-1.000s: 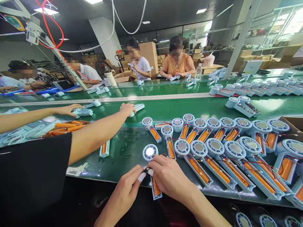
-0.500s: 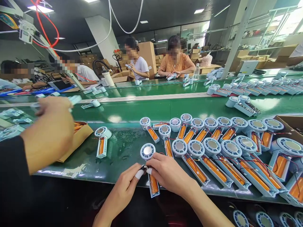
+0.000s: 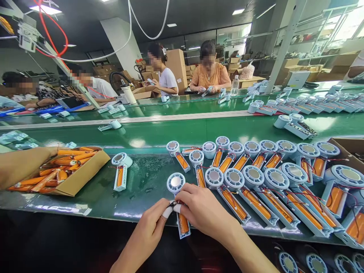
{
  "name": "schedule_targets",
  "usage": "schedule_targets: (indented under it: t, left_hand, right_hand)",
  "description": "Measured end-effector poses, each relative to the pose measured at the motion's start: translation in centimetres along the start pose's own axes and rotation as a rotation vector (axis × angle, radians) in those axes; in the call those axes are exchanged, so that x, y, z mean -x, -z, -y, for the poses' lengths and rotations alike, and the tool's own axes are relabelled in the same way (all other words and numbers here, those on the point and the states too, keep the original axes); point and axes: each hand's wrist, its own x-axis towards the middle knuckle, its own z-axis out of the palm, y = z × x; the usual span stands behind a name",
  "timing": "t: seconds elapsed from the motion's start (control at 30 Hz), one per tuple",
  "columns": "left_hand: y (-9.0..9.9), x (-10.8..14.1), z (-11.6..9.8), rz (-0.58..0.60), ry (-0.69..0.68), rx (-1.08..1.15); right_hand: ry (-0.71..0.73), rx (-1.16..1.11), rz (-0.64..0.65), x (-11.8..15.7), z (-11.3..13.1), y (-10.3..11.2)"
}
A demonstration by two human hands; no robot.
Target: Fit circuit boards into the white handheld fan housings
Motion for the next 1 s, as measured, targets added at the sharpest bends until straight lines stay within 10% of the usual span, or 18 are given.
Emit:
schedule_targets:
  t: [0.23,0.6,0.77,0.87,1.0]
  left_hand:
    - [-1.8,1.1,0.6,-0.265,0.035,0.065]
    - [-2.2,1.8,0.6,-0.402,0.192,0.176]
    - [-3.5,2.8,0.2,-0.436,0.290,0.258]
    - [-1.3,2.0,1.5,-0.378,0.217,0.281]
    - [5.9,-1.0,5.6,-0.314,0.109,0.307]
  right_hand:
    - [-0.375,-0.032,-0.265,3.4,0.5,0.4]
    - [-0.176,-0.442,-0.081,1.8,0.4,0.1]
    - [-0.046,-0.095,-0.096,1.4,-0.1,0.2]
    - [0.015,0.091,-0.195,0.9,-0.2,-0.4]
    - [0.021,-0.227,-0.219,0.1,0.5,-1.7]
